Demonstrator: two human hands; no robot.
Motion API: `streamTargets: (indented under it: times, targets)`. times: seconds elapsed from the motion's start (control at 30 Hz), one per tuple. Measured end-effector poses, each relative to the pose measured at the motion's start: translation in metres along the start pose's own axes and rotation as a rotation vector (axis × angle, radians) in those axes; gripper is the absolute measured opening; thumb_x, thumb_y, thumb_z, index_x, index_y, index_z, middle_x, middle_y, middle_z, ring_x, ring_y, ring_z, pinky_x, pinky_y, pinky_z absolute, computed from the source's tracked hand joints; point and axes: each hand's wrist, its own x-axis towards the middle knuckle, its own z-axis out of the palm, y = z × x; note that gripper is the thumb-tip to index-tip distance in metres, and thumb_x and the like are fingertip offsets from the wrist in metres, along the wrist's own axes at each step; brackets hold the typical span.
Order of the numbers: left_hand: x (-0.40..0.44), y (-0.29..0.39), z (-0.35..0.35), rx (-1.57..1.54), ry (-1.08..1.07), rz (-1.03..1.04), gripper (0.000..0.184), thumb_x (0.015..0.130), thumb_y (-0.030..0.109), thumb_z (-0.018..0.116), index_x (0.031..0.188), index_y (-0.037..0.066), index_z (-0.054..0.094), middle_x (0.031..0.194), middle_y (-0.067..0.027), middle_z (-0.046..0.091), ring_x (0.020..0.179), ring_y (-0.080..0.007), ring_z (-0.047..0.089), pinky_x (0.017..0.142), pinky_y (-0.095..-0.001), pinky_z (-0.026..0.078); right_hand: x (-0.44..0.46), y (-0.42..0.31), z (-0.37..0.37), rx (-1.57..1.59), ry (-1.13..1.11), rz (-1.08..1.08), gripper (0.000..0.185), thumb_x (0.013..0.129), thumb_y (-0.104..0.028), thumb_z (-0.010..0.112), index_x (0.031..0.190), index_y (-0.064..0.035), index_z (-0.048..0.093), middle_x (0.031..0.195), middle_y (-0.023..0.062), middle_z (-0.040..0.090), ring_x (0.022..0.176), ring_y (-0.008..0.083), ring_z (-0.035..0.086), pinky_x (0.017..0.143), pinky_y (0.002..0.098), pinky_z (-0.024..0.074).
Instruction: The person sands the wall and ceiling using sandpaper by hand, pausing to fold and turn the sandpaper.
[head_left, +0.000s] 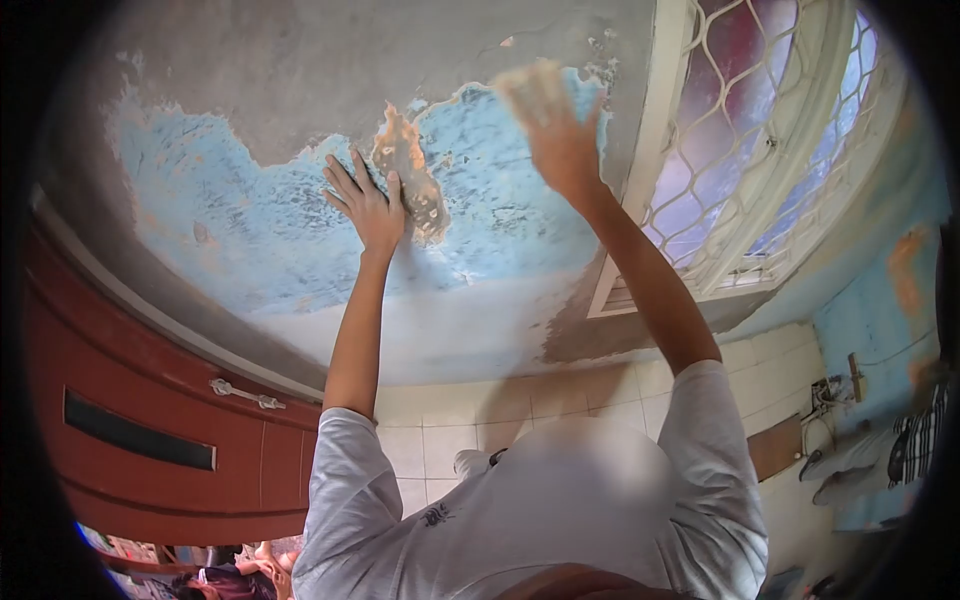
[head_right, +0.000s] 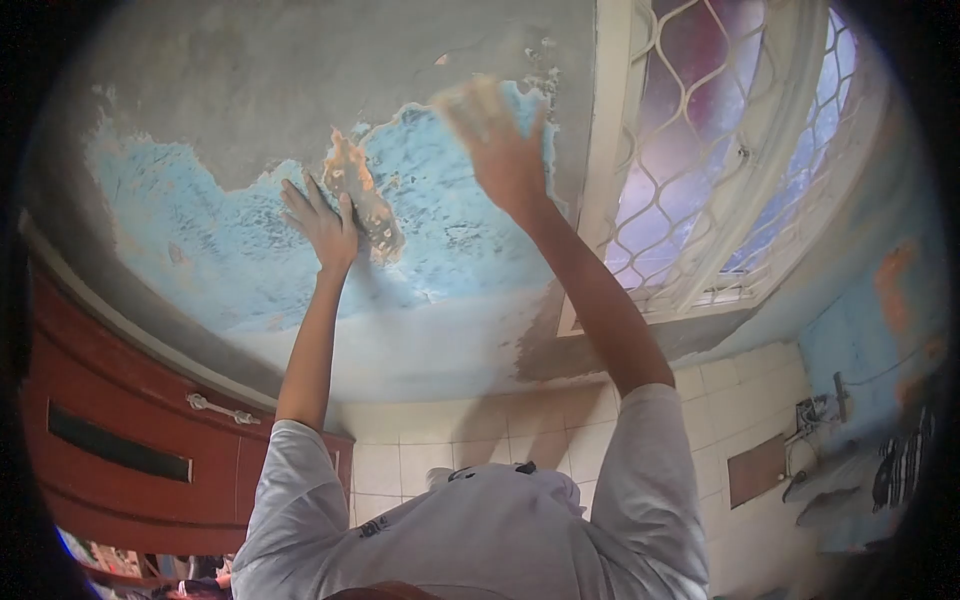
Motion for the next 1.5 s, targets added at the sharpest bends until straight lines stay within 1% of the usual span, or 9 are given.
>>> streamTargets:
  times: [0.07,0.23,0.4,0.47,0.53,0.9,1.27,1.4,1.5]
  targets:
    - [0.0,0.0,0.001,0.016,-0.012,0.003,0.075,0.107,0.048,0.044,0.164,0.006,0.021,0.17,-0.0278,-0.001,0.156,-0.0483,-0.005,0.12,-0.0677,-0.007,-0.012,0.006,-0.003,0.099,-0.013,-0.103,0.069,0.092,-0.012,0.065,0.155,-0.0321,0.046,0.166,0.0005,0.035,0.152,0.0242,0.033,0.113,0.0796,0.0196]
    - [-0.005,0.001,0.002,0.008,-0.037,-0.034,0.077,0.107,0.049,0.043,0.165,0.004,0.019,0.17,-0.0279,-0.003,0.156,-0.0482,-0.007,0.12,-0.0678,-0.007,-0.04,-0.002,0.005,0.21,0.12,0.083,0.067,0.09,-0.011,0.065,0.154,-0.0147,0.046,0.163,0.0012,0.04,0.15,0.0225,0.037,0.111,0.0815,0.0189]
    - [-0.005,0.0,0.007,0.009,-0.017,-0.037,0.077,0.108,0.05,0.041,0.164,0.004,0.018,0.17,-0.0279,-0.003,0.156,-0.0482,-0.007,0.119,-0.0685,-0.006,0.001,0.001,-0.013,0.063,0.161,0.107,0.067,0.091,-0.013,0.064,0.155,-0.01,0.043,0.164,0.002,0.038,0.149,0.0242,0.038,0.11,0.0828,0.0166]
    - [-0.006,0.001,0.007,0.094,-0.026,-0.033,0.076,0.108,0.047,0.039,0.161,-0.003,0.02,0.168,-0.032,-0.001,0.155,-0.0519,-0.003,0.12,-0.0685,-0.001,0.012,-0.005,-0.015,0.048,0.171,0.154,0.069,0.09,-0.013,0.064,0.155,-0.0096,0.042,0.164,0.0026,0.038,0.149,0.0245,0.038,0.11,0.0828,0.0159]
    - [-0.008,-0.001,0.008,0.058,-0.018,-0.04,0.076,0.108,0.049,0.04,0.163,0.001,0.02,0.169,-0.0299,-0.002,0.156,-0.0503,-0.004,0.12,-0.0686,-0.003,0.0,-0.015,-0.006,0.09,0.158,0.197,0.071,0.089,-0.013,0.065,0.155,-0.0082,0.042,0.164,0.0033,0.037,0.149,0.0248,0.037,0.111,0.082,0.0157]
    - [-0.008,-0.002,0.01,0.034,0.039,-0.015,0.075,0.107,0.049,0.043,0.165,0.007,0.019,0.17,-0.0278,-0.001,0.156,-0.0487,-0.003,0.12,-0.069,-0.004,-0.017,-0.009,-0.008,0.132,0.13,0.122,0.071,0.089,-0.009,0.064,0.156,-0.0082,0.04,0.164,0.0045,0.037,0.151,0.0266,0.035,0.113,0.0791,0.0179]
    - [-0.007,-0.003,0.007,0.107,-0.029,0.003,0.076,0.109,0.048,0.037,0.163,-0.001,0.015,0.167,-0.0329,-0.004,0.154,-0.0539,-0.004,0.119,-0.0707,-0.001,-0.025,-0.007,0.005,0.198,0.071,0.13,0.071,0.092,-0.012,0.063,0.158,-0.012,0.039,0.166,0.0031,0.034,0.153,0.0267,0.033,0.113,0.0781,0.0197]
    - [-0.006,-0.001,0.005,0.097,-0.041,-0.003,0.077,0.109,0.049,0.037,0.162,-0.003,0.016,0.167,-0.0344,-0.004,0.154,-0.0539,-0.005,0.119,-0.0708,-0.002,0.009,0.012,-0.006,0.105,0.207,0.213,0.07,0.092,-0.01,0.062,0.159,-0.0158,0.039,0.167,0.0017,0.034,0.153,0.0254,0.032,0.114,0.0777,0.0185]
    - [-0.008,-0.004,0.007,0.039,-0.028,-0.025,0.077,0.108,0.05,0.042,0.165,0.005,0.017,0.17,-0.0277,-0.005,0.156,-0.0496,-0.007,0.12,-0.0688,-0.005,0.0,-0.001,-0.004,0.196,0.195,0.177,0.069,0.093,-0.009,0.061,0.158,-0.0199,0.041,0.166,0.0,0.035,0.152,0.0225,0.034,0.114,0.0783,0.0179]
